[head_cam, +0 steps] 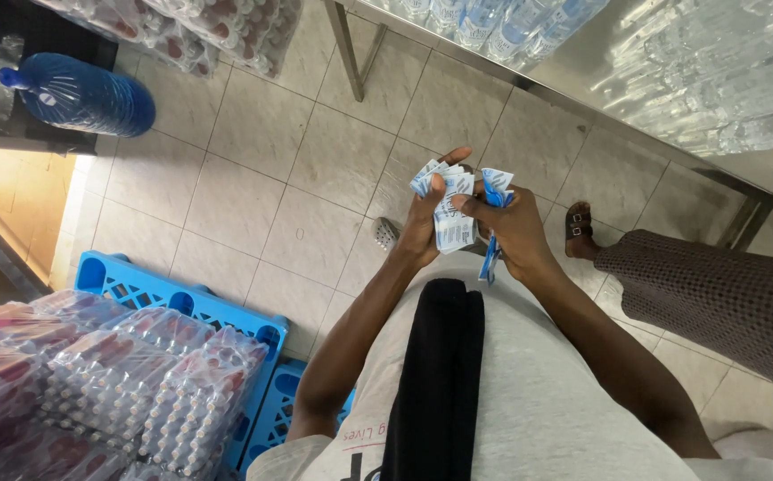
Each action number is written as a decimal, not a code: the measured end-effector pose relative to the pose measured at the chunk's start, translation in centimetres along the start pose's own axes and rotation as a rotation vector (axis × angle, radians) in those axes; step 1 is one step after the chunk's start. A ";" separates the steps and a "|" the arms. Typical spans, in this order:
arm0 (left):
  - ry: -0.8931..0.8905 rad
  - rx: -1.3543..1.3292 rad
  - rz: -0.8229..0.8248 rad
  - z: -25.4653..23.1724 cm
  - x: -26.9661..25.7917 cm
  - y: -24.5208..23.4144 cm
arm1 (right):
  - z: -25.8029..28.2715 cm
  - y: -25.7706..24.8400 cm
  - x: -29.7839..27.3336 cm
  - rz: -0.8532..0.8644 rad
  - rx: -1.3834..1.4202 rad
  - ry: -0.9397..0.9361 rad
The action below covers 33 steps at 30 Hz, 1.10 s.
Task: The person is manually peeling adhesive labels from a stack and applying them to the caps of plastic water bottles.
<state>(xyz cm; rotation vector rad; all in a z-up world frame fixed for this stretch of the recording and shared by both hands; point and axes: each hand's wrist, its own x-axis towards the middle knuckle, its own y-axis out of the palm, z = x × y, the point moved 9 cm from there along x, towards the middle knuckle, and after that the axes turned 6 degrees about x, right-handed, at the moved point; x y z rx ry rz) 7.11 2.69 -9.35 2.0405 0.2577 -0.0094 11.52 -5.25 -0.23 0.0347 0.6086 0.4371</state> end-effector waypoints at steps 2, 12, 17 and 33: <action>0.002 0.010 -0.023 -0.4 -0.1 0.4 | -0.6 -0.3 0.1 -0.012 0.014 0.002; 0.022 0.052 -0.005 0.5 -0.1 -0.6 | -1.1 -1.1 0.3 0.038 0.104 0.087; 0.037 0.089 0.014 0.8 0.1 -1.2 | -3.1 -1.7 1.2 0.092 0.204 0.157; 0.104 -0.010 0.074 -0.9 -0.4 0.5 | -3.2 -0.8 0.2 0.171 0.359 0.230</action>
